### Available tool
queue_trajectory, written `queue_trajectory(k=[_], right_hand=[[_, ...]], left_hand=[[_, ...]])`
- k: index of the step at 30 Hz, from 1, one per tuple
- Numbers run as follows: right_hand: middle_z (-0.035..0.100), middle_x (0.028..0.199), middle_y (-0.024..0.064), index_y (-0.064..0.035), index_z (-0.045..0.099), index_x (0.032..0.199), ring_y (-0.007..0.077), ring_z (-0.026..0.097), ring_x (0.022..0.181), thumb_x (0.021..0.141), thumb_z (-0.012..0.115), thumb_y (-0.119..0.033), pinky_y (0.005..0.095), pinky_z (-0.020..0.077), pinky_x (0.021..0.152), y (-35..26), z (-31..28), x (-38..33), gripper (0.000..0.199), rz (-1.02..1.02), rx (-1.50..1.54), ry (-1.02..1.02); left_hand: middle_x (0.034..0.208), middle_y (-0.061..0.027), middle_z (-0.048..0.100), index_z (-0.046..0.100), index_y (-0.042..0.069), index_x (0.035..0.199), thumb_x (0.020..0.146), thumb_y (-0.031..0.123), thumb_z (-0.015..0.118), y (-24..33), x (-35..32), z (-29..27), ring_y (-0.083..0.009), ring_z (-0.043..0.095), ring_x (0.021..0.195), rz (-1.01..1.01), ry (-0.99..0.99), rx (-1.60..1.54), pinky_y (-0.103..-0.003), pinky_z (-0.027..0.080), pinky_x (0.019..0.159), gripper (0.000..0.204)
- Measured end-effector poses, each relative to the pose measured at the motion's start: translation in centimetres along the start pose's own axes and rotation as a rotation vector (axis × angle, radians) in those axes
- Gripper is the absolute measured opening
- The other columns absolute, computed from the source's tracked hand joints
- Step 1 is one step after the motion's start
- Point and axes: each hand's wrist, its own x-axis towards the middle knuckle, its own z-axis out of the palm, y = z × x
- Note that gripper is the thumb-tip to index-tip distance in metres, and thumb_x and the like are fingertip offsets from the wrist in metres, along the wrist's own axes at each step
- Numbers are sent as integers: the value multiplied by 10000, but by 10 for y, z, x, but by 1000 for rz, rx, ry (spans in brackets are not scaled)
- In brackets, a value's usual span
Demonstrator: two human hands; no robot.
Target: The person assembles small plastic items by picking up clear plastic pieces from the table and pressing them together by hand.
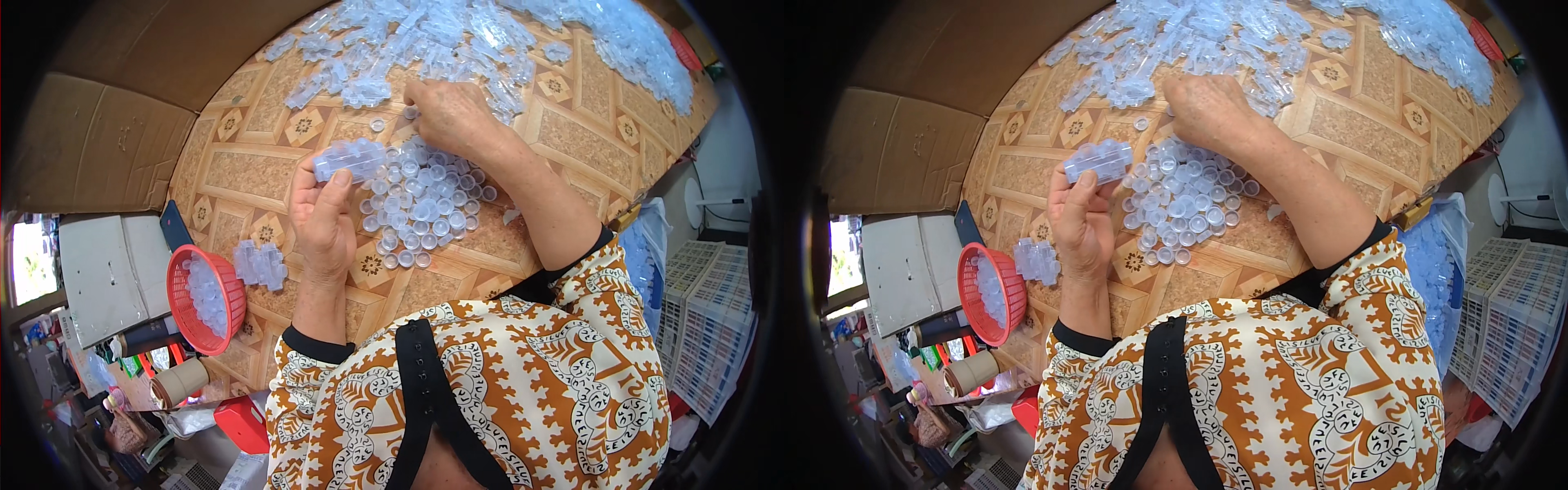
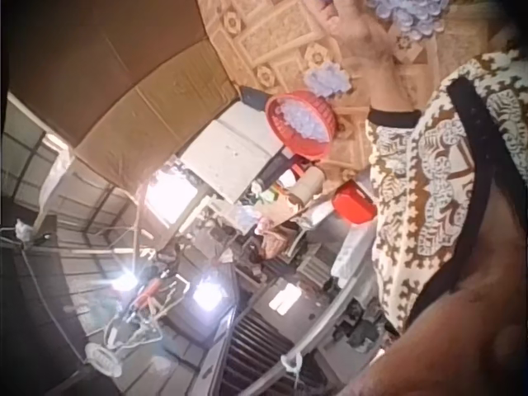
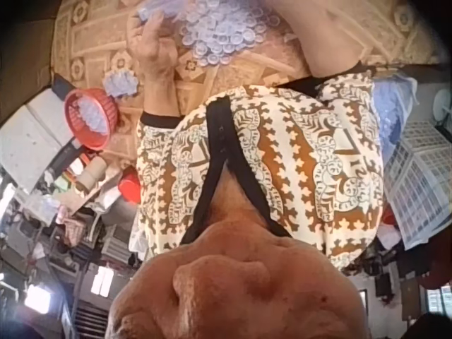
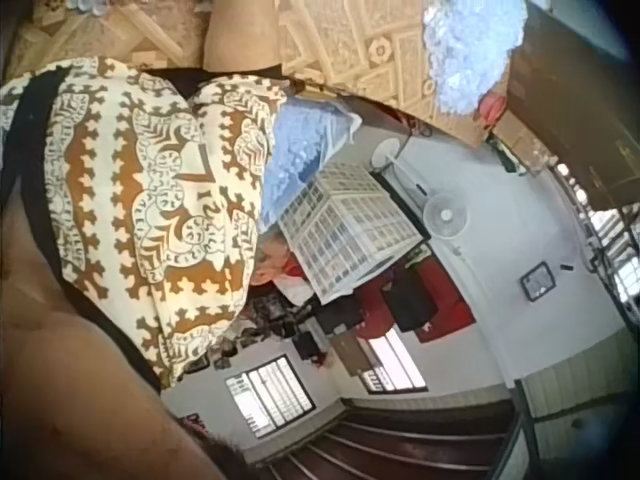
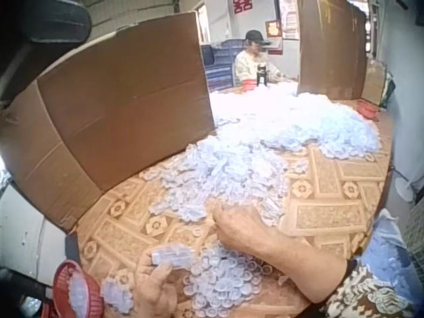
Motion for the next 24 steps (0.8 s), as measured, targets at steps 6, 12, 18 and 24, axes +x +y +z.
queue_trajectory(k=[6,12,18,24], right_hand=[[741,880,134,-69,744,948,278,721,816,808,713,-124,404,561,726,-9,-25,-2,154,73,353,-32],[747,840,96,-37,761,937,160,705,777,828,714,-61,311,568,719,-36,-18,-17,121,-82,853,53],[710,883,40,-1,746,988,108,649,825,878,663,10,264,549,736,-35,-25,-13,139,14,1333,-226],[703,880,37,-10,740,991,105,642,771,851,716,-30,263,551,708,-27,-24,-11,143,0,1338,-344]], left_hand=[[1137,-108,655,500,-9,1258,990,104,600,-3,-3,2,-168,658,1001,-96,-75,-9,-332,541,912,308],[1104,-93,652,488,-11,1264,1010,145,577,-4,-6,9,-146,651,956,-163,-92,34,-304,554,837,311],[1064,-71,652,494,5,1253,1031,218,544,-2,-4,10,-110,639,894,-151,-68,120,-273,551,747,312],[1030,-62,653,499,21,1245,1037,272,531,-1,-8,11,-87,620,823,-198,-48,162,-249,531,679,328]])
